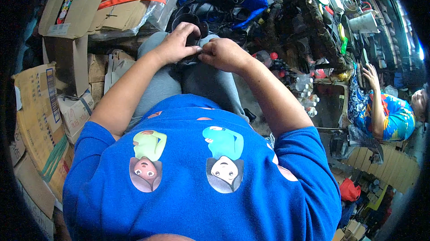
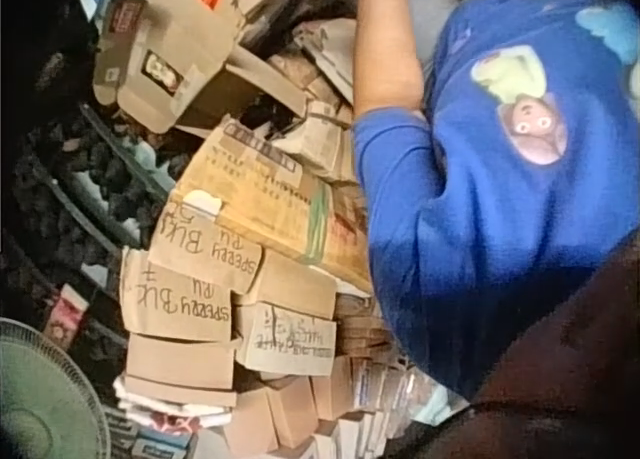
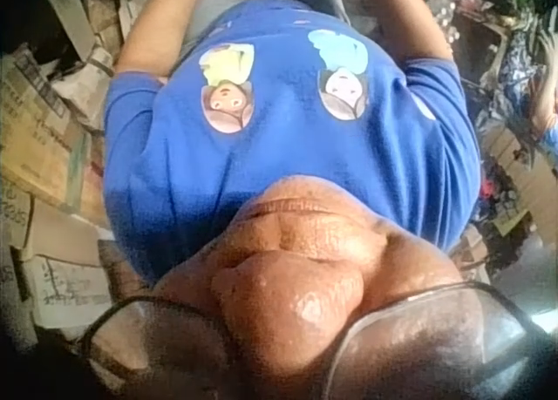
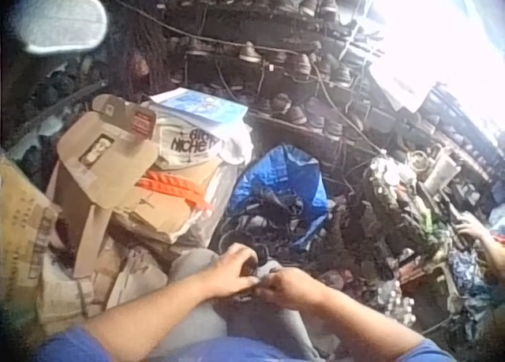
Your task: The recorder is stitching the upper part of a black boot by hand using a needle and black thread.
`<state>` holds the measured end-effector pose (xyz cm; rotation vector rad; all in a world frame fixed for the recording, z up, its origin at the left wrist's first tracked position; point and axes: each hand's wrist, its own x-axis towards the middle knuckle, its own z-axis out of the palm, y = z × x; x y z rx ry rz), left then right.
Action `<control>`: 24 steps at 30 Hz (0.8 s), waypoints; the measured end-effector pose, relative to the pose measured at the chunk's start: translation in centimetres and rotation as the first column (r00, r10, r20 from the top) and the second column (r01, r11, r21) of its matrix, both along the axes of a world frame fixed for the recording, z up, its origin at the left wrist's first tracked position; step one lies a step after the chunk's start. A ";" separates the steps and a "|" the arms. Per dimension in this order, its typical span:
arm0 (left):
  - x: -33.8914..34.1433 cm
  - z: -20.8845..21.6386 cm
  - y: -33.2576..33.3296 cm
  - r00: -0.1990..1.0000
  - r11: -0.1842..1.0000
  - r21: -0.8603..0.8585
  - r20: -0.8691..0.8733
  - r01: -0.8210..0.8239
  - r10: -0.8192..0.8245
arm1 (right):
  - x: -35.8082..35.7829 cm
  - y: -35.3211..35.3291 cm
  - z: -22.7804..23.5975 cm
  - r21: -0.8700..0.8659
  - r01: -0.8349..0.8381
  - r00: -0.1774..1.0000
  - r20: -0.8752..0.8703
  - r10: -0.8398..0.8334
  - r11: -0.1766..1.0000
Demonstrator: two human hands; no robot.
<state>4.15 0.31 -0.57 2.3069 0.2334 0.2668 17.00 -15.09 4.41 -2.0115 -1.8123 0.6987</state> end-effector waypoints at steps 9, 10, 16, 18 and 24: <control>0.6 -0.4 0.0 1.000 0.997 -0.078 -0.012 0.020 -0.021 | -0.7 -3.5 1.1 -0.032 0.051 0.977 -0.205 -0.057 0.998; 0.8 -0.3 0.2 1.000 0.997 -0.077 -0.023 0.007 -0.009 | -0.1 -4.3 1.1 0.026 0.009 0.969 -0.248 -0.002 1.000; 1.1 0.2 2.6 0.979 0.979 -0.137 -0.118 0.150 -0.166 | 0.3 -4.8 2.9 0.307 0.384 0.686 -0.726 -0.046 0.871; 1.5 0.7 3.3 0.957 0.950 -0.192 -0.107 0.246 -0.269 | -0.3 -2.9 1.7 0.255 0.521 0.318 -0.944 0.092 0.815; 1.3 1.1 3.6 0.941 0.951 -0.229 -0.219 0.209 -0.260 | 1.5 -5.3 7.5 0.036 0.627 0.215 -0.968 -0.128 0.778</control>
